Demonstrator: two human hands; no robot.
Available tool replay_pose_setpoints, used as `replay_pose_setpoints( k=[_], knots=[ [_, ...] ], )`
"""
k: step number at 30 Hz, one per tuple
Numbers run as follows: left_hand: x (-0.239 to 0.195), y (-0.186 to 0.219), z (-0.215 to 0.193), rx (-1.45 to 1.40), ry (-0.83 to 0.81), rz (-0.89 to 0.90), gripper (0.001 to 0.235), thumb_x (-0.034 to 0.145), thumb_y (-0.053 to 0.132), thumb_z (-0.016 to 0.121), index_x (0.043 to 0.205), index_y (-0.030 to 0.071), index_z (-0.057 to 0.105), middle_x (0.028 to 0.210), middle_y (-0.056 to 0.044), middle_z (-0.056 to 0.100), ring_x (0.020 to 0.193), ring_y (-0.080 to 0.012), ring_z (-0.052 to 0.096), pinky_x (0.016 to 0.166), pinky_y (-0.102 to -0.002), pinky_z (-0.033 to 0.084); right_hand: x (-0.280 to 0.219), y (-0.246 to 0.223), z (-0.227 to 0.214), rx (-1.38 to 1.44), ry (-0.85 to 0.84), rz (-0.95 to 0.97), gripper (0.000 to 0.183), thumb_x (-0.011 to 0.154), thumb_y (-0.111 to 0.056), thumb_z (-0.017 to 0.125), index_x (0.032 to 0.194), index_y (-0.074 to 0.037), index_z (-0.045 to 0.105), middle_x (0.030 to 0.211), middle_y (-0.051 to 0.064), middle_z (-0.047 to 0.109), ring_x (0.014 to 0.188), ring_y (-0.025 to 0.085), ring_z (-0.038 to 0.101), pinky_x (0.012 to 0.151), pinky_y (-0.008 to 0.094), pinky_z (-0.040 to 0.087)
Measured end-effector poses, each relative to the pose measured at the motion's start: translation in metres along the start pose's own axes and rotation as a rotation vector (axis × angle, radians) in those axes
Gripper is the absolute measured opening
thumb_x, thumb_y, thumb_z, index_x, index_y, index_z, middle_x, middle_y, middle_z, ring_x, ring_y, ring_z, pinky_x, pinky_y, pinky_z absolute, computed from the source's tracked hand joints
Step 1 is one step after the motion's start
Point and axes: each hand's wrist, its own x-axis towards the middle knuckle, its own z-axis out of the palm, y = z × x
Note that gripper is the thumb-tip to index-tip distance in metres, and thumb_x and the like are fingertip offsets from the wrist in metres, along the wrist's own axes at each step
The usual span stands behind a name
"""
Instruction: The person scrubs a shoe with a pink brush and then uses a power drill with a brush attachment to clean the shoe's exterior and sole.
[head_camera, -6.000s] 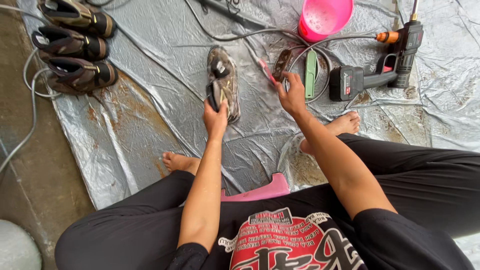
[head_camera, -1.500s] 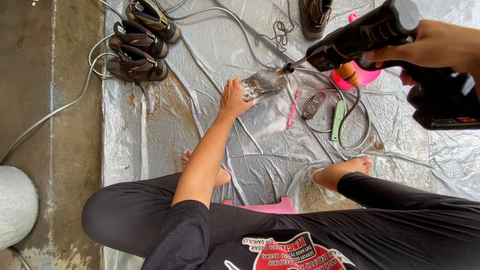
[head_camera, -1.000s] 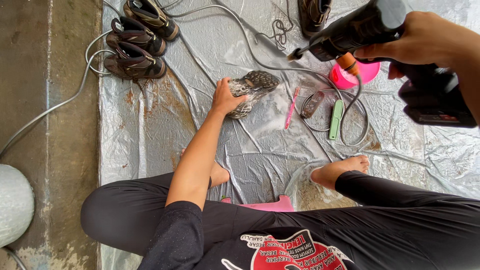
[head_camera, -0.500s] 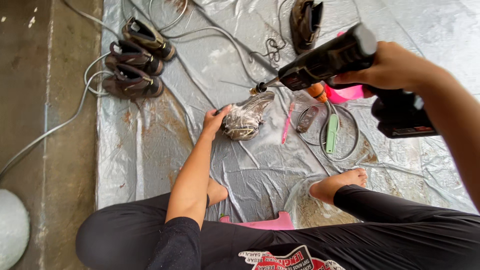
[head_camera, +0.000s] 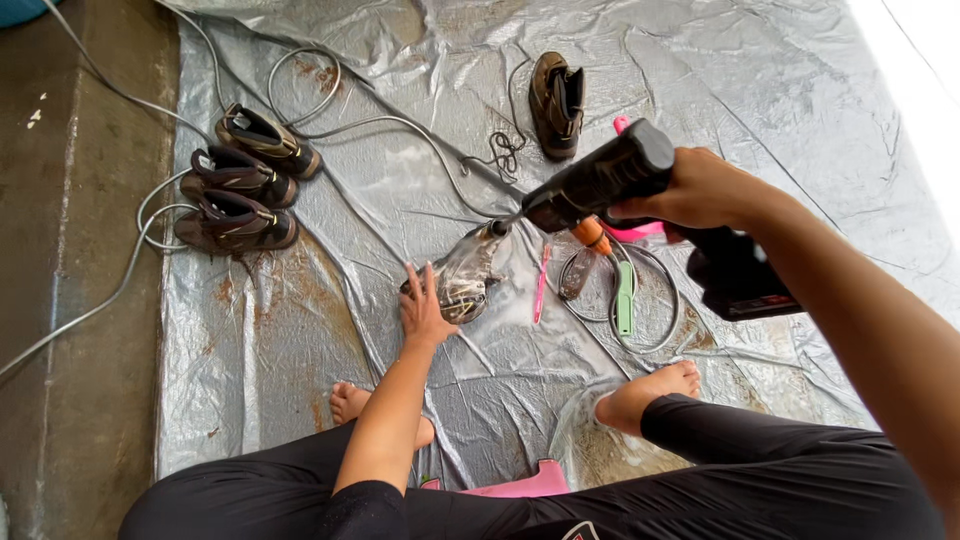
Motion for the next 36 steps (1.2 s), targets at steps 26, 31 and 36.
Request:
replay_pose_setpoints(
  k=[26,31,36],
  knots=[
    [0.051,-0.040,0.000,-0.665,0.211,0.063,0.040,0.096,0.036,0.055,0.129,0.014,0.052,0.117,-0.025,0.071,0.094,-0.0419,0.070,0.075,-0.053,0.060,0.034,0.012,0.020,-0.187,0.062,-0.095,0.045,0.087,-0.050,0.082,0.114,-0.013,0.080,0.084,0.017,0.077,0.078,0.031,0.070,0.074,0.040,0.049],
    [0.065,-0.052,-0.015,-0.584,0.201,0.014,0.044,0.098,0.040,0.040,0.092,0.003,0.062,0.091,-0.034,0.069,0.087,-0.0536,0.064,0.075,-0.061,0.044,0.029,0.009,0.013,-0.228,0.085,-0.065,0.057,0.085,-0.057,0.077,0.128,-0.019,0.076,0.117,0.023,0.076,0.109,0.041,0.067,0.091,0.047,0.049],
    [0.075,-0.067,0.038,-0.887,0.132,-0.324,0.067,0.099,0.062,0.038,0.122,0.004,0.061,0.123,-0.027,0.068,0.114,-0.0462,0.064,0.088,-0.053,0.045,0.047,0.030,0.023,-0.261,0.098,-0.125,0.050,0.087,-0.058,0.078,0.116,-0.018,0.078,0.100,0.018,0.079,0.096,0.036,0.070,0.085,0.044,0.048]
  ],
)
